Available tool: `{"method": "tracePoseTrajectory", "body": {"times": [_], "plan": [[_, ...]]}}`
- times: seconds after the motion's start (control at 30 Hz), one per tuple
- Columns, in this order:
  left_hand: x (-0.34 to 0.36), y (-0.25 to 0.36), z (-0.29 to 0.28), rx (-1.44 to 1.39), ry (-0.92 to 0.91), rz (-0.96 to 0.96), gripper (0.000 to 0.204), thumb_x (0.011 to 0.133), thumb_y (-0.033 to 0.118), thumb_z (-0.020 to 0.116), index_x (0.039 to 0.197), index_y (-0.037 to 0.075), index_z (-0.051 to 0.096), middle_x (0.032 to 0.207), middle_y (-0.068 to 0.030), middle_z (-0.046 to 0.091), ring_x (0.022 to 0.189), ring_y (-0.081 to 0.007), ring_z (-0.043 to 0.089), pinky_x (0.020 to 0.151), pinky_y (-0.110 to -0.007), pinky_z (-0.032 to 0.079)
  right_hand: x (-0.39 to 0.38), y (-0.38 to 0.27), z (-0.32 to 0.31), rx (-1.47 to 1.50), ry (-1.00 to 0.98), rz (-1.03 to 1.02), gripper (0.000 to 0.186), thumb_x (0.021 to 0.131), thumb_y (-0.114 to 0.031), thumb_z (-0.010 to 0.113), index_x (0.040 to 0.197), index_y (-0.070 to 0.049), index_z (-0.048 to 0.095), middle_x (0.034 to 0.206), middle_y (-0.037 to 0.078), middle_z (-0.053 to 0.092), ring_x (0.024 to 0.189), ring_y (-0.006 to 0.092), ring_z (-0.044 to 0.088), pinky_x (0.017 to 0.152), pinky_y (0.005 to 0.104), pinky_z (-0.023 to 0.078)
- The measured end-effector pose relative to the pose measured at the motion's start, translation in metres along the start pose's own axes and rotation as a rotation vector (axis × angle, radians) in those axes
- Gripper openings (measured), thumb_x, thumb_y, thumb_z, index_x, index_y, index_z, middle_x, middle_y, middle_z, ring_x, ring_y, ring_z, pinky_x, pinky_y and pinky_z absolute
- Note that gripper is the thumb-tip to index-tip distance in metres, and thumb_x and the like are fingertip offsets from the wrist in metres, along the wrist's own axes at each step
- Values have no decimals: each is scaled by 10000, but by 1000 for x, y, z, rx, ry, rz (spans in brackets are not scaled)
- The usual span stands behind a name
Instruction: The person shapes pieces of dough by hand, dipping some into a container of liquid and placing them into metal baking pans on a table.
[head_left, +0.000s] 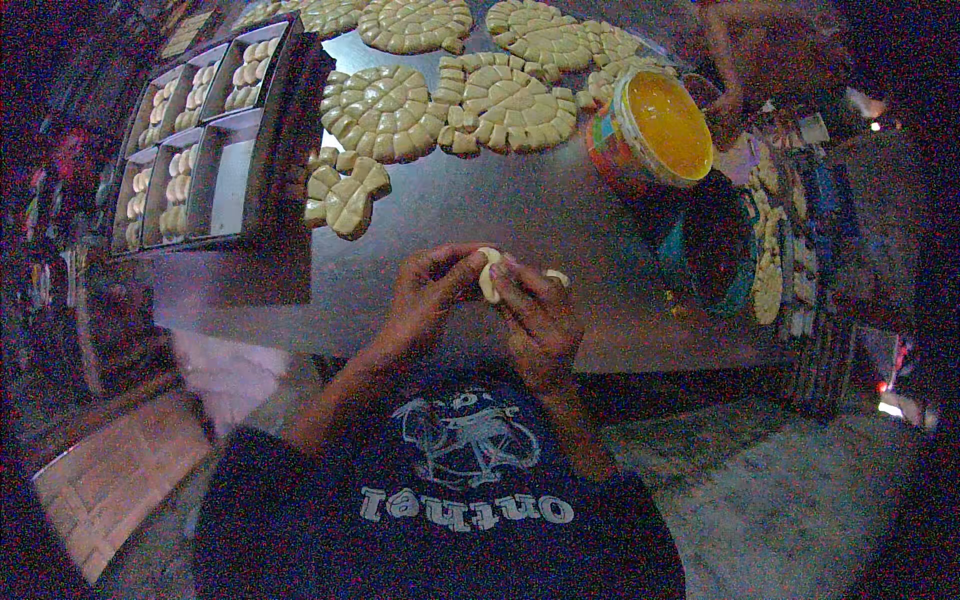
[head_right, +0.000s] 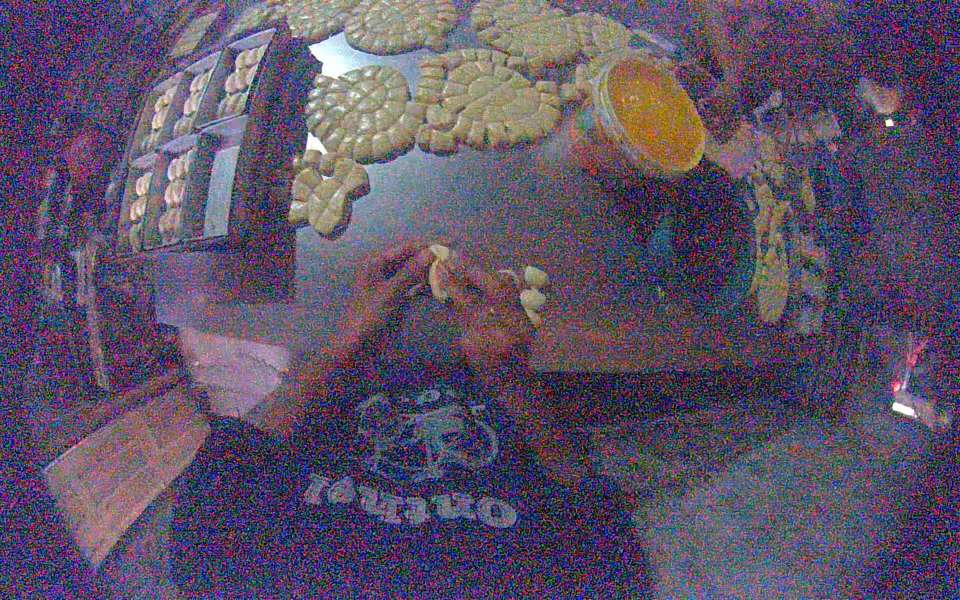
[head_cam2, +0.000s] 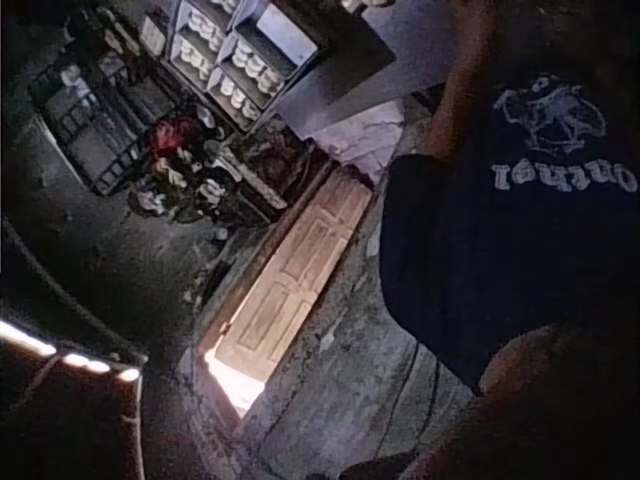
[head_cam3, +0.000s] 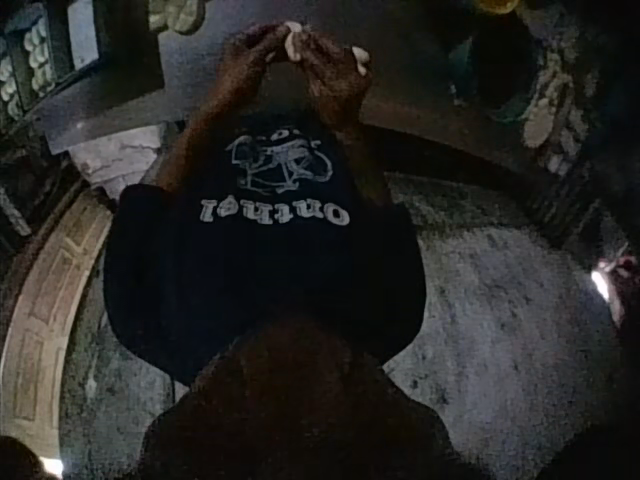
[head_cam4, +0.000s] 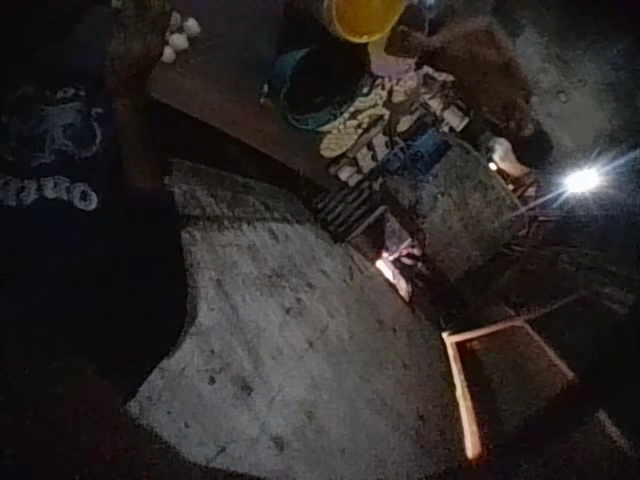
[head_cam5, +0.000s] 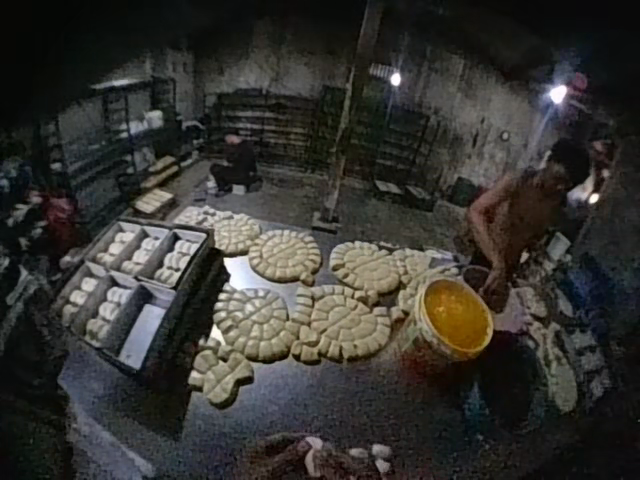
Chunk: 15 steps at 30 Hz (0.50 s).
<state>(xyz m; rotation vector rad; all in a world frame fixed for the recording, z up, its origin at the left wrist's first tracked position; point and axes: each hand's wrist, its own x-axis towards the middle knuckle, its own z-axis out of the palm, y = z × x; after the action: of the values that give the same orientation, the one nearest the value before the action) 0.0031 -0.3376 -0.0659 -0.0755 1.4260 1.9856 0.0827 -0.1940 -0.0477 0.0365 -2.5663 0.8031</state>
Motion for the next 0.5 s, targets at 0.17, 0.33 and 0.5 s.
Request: {"method": "tracePoseTrajectory", "body": {"times": [0.17, 0.33, 0.5], "plan": [[-2, -4, 0, 92, -116, 117, 295, 957, 208, 610, 1149, -13, 646, 1047, -113, 691, 938, -184, 666, 844, -323, 546, 4, 4, -8, 20, 30, -82, 221, 832, -74, 689, 1052, -80, 706, 1067, 90, 691, 938, 252, 665, 849, 399, 520], [-7, 0, 12, 260, -88, 172, 268, 953, 195, 613, 1113, -16, 654, 1042, -114, 692, 944, -182, 662, 843, -317, 544, 2, -2, -10, 106, 100, 160, 211, 824, -60, 697, 1034, -79, 699, 1025, 97, 686, 919, 269, 669, 851, 421, 518], [-3, -27, 11, 164, -40, 55, 243, 944, 185, 623, 1084, -12, 655, 1015, -100, 689, 933, -177, 660, 839, -320, 549, -27, 17, 2, 27, 55, 33, 214, 792, -49, 708, 1002, -82, 694, 1013, 86, 676, 913, 260, 654, 823, 415, 524]]}}
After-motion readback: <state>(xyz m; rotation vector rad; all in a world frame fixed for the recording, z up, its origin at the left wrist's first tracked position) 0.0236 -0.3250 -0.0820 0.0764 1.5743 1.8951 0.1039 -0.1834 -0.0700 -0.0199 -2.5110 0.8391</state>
